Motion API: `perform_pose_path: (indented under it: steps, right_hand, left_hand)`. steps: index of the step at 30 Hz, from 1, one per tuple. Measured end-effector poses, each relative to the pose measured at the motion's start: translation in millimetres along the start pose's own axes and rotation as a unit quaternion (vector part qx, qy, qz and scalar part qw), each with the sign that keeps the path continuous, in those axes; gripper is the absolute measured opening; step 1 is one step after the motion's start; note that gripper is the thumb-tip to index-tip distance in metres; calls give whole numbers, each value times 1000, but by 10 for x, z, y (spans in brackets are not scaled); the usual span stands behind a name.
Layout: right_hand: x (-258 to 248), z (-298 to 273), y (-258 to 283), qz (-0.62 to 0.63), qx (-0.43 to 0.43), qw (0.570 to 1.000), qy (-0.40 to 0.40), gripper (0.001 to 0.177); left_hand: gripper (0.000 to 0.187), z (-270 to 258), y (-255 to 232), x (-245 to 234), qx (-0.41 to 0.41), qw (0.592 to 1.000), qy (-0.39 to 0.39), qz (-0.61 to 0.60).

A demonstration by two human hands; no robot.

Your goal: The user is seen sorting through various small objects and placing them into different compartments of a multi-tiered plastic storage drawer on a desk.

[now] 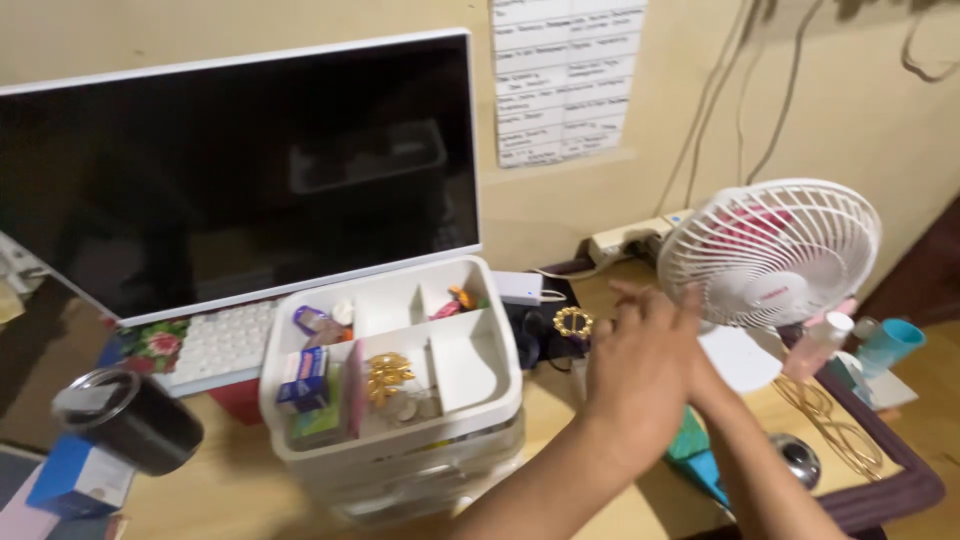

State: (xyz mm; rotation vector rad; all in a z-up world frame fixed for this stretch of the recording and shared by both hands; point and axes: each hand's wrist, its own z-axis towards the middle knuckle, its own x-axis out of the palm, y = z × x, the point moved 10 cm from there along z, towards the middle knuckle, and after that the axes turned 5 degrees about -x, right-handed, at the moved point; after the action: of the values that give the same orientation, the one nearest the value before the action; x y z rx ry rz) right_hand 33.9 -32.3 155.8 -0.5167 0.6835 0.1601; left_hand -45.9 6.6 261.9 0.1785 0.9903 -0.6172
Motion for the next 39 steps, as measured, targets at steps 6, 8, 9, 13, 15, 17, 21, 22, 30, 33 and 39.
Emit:
perform_pose_path:
  steps: [6,8,9,13,15,17,21,22,30,33,39]
  right_hand:
    - [-1040,1071,-29,498,10,867,-32,42]
    - [-934,1296,135,502,62,862,36,37]
    - [-805,1371,202,498,117,853,106,33]
    - [-1028,1901,819,444,-47,892,77,27]
    - [-768,2036,1063,347,-69,915,193,21]
    - [-581,2139,1148,311,-66,913,257,23]
    - [-190,2134,1461,262,-195,862,387,29]
    - [-196,2159,1467,259,-194,864,386,29]
    - [-100,2049,1345,118,-170,861,465,40]
    - [-350,2189,1373,245,-132,859,430,28]
    - [-159,2016,1501,278,-148,869,382,25]
  left_hand:
    - [67,-24,590,-1326,8,997,-66,-32]
    - [61,-62,1021,-1464,11,999,-50,-16]
    - [55,-78,1227,-1522,16,999,-32,-4]
    - [37,-32,1952,-1333,-26,998,60,-3]
    - [27,-8,2302,-1021,-61,990,129,18]
    - [25,2,2525,-729,-67,983,165,34]
    - [22,-24,2694,-456,-48,976,208,41]
    - [22,-33,2712,-482,-46,977,206,40]
    - [23,-197,2884,-311,-89,967,237,25]
    - [23,-257,2910,-270,-110,954,278,17]
    - [25,-268,2894,-194,-112,948,297,31]
